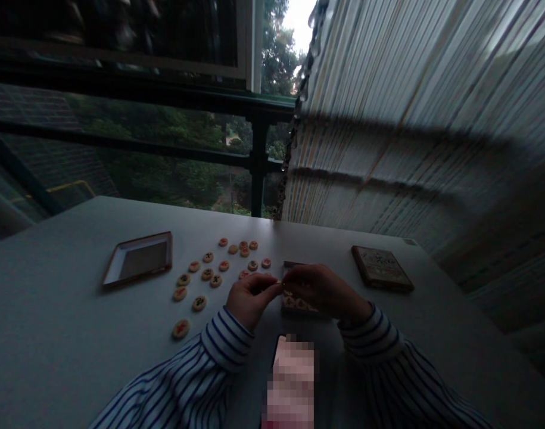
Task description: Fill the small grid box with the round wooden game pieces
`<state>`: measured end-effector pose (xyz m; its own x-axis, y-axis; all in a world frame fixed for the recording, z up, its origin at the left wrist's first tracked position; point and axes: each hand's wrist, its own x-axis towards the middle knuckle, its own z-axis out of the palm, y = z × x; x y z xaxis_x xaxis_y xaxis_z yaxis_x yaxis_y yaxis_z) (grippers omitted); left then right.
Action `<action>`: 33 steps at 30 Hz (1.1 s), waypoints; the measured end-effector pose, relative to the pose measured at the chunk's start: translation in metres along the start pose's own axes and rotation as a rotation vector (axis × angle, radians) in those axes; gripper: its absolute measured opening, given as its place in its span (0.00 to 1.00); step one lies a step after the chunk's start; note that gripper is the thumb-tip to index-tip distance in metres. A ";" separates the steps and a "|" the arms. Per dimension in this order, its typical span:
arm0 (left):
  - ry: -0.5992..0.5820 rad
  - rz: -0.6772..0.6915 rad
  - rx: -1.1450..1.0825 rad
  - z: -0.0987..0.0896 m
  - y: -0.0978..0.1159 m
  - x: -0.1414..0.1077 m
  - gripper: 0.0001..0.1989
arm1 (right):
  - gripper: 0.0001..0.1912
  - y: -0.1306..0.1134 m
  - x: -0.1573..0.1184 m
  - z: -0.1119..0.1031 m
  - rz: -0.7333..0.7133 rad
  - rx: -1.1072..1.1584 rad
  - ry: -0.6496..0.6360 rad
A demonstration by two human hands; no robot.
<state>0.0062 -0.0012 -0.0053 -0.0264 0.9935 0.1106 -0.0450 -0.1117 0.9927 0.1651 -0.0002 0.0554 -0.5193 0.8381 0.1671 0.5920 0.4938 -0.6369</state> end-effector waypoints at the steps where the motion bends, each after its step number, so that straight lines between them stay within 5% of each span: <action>1: -0.003 0.007 0.003 0.000 0.000 0.000 0.10 | 0.08 -0.001 0.000 0.000 0.000 0.004 0.002; 33: -0.043 -0.142 -0.103 0.000 0.003 -0.003 0.13 | 0.08 -0.002 -0.001 -0.001 -0.074 -0.058 0.005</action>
<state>0.0065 -0.0041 -0.0023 0.0297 0.9992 -0.0259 -0.1473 0.0300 0.9886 0.1650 -0.0015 0.0577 -0.5603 0.7996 0.2159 0.5868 0.5672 -0.5779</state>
